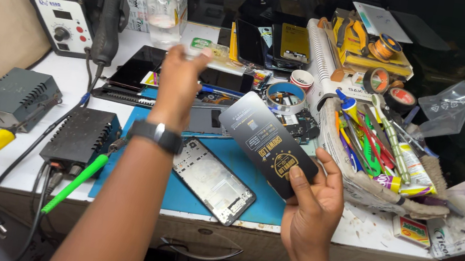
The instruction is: The person handles a disassembled smartphone, repeatedly peeling and repositioning a white protective sticker on the battery. They then pick up a mint-green phone back cover, compare it to the chassis, and continue adjusting the battery sticker. The workspace is cluttered with various electronic tools and spare parts.
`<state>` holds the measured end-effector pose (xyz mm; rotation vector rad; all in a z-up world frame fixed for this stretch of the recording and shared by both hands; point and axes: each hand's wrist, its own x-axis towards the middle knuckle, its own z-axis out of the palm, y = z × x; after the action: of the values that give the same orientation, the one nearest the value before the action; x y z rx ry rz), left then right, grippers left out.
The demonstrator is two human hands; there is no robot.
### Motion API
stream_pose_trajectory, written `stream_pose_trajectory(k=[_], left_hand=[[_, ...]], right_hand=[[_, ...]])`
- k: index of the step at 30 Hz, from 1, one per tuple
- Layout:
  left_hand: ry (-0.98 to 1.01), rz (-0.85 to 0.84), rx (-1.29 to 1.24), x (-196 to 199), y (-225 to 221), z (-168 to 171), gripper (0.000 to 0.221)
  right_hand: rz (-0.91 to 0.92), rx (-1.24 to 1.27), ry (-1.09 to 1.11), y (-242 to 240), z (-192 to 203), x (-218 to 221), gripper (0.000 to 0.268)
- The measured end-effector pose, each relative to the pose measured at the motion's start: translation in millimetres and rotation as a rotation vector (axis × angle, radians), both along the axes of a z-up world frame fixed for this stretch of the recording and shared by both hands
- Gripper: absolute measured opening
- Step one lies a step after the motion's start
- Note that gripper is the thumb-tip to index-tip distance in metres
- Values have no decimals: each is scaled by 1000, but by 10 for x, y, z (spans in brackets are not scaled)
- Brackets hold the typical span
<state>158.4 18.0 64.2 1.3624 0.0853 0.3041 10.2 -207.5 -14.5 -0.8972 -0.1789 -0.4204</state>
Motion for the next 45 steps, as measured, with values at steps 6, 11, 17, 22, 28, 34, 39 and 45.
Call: stream_pose_trajectory(k=[6, 11, 17, 22, 28, 34, 39, 45], left_hand=[[-791, -25, 1153, -1131, -133, -64, 89], [-691, -211, 1268, -1361, -176, 3, 98], [-379, -559, 788, -1412, -14, 128, 92], [-232, -998, -246, -1474, 189, -96, 70], [-229, -999, -486, -1566, 171, -331, 71], [-178, -932, -557, -1613, 45, -376, 70], [-117, -821, -555, -1559, 14, -415, 66], [-116, -741, -553, -1477, 49, -466, 65]], right_hand=[[36, -104, 117, -48, 195, 146, 50], [153, -326, 42, -142, 745, 113, 48], [318, -356, -39, -108, 1306, -141, 41], [233, -414, -108, 43, 1201, -338, 43], [285, -327, 51, 122, 773, -286, 32], [283, -371, 123, 162, 600, -110, 28], [295, -415, 136, 189, 527, 134, 30], [131, -531, 74, 321, 192, 314, 30]])
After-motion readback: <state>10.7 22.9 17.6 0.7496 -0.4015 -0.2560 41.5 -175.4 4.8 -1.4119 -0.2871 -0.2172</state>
